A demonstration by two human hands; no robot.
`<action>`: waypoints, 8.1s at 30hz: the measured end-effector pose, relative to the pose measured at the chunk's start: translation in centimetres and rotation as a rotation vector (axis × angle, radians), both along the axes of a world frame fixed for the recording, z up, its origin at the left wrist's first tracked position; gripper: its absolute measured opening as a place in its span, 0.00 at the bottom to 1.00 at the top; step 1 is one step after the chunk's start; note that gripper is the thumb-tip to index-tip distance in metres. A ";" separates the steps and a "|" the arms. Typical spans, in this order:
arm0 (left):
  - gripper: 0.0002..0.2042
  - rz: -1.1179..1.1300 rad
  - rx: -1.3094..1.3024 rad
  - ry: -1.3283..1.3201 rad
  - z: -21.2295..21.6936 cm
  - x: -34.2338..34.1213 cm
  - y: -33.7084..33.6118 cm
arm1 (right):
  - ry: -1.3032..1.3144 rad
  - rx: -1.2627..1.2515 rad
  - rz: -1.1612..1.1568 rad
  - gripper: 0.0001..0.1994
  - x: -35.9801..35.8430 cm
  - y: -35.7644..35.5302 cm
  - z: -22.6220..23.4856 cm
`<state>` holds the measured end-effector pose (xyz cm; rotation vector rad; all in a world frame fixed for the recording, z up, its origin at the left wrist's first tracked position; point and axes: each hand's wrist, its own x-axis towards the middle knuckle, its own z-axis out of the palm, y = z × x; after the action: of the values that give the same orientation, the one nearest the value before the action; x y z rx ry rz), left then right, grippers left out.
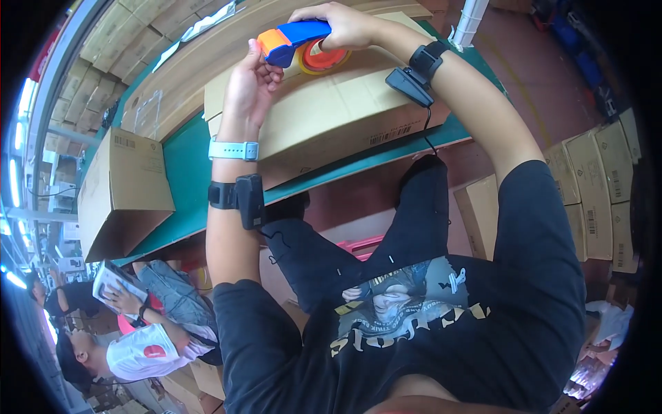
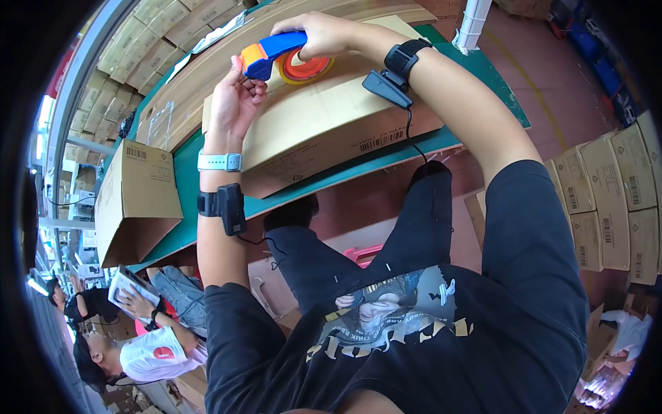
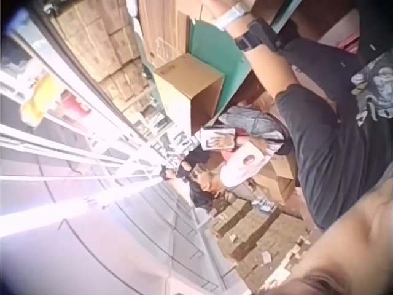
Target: The person seals a cardboard box with a tape dispenser, moves it to a stack, and then places small boxes into a larger cardboard box before sealing it and moving it to the floor.
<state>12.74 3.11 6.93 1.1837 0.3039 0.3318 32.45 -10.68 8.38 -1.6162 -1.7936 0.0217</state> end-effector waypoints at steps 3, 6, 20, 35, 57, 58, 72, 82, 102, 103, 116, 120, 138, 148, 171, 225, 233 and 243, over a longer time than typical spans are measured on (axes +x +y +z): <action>0.24 0.109 -0.010 -0.056 -1.0 0.0 0.3 | 0.059 -0.005 0.060 0.27 -0.7 -0.3 1.1; 0.20 0.173 0.102 -0.093 -1.4 -0.4 0.8 | 0.076 -0.014 0.117 0.28 -1.7 -0.5 2.3; 0.19 0.423 0.567 0.368 -11.4 -11.7 11.6 | -0.223 -0.302 0.019 0.25 -3.7 1.3 5.6; 0.31 0.033 1.299 0.430 1.5 -9.1 4.5 | -0.225 -0.208 0.196 0.25 -3.9 3.8 5.5; 0.41 -0.526 1.706 -0.474 0.7 18.3 -12.1 | 0.274 -0.292 -0.016 0.20 19.1 -21.5 -0.5; 0.40 -0.603 1.677 -0.432 1.3 18.7 -12.0 | 0.218 -0.277 0.003 0.20 18.7 -21.0 0.0; 0.29 -0.810 1.672 -0.303 1.5 20.8 -13.2 | -0.462 -0.279 -0.441 0.14 11.3 -26.8 3.8; 0.47 -0.381 2.015 -0.197 -1.3 9.9 -17.8 | 0.828 -0.375 -0.690 0.16 17.6 -12.6 4.7; 0.46 -0.285 1.731 -0.299 -2.1 9.1 -16.0 | 0.494 -0.363 -0.703 0.13 6.3 -21.6 5.8; 0.46 -0.279 1.709 -0.296 -2.4 8.6 -15.9 | 0.488 -0.306 -0.713 0.15 4.9 -24.3 4.8; 0.27 -0.780 1.961 -0.570 -1.1 15.5 -20.5 | -0.084 -0.966 -0.716 0.18 -1.6 -25.3 4.8; 0.22 -0.682 2.034 -0.653 -1.9 15.0 -20.3 | -0.018 -1.712 -0.243 0.21 -6.8 -25.1 0.2; 0.16 0.088 0.692 0.189 -5.5 -8.8 -15.1 | 1.206 0.099 -0.167 0.14 14.8 -13.2 -4.2; 0.33 -0.162 0.332 0.601 2.9 -10.6 0.4 | 0.562 -0.330 0.211 0.40 -7.0 -31.0 -1.4; 0.39 -0.263 1.765 0.234 -0.9 3.5 -9.7 | 0.472 -0.680 -0.542 0.24 21.5 -9.0 4.8; 0.32 -0.588 1.902 -0.539 -1.4 19.5 -26.8 | -0.042 -0.696 -0.702 0.21 -0.7 -39.7 -1.2; 0.26 -0.638 2.018 -0.474 -0.2 19.6 -27.3 | -0.227 -1.005 -0.680 0.17 1.1 -32.8 2.5; 0.17 -0.618 1.864 -0.061 0.1 22.2 -30.2 | -0.148 -1.213 -0.654 0.19 2.3 -31.3 3.9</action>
<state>34.90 -27.04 6.99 2.9642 -0.6347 0.0042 34.78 -41.93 12.32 -3.0339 -1.2453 0.8347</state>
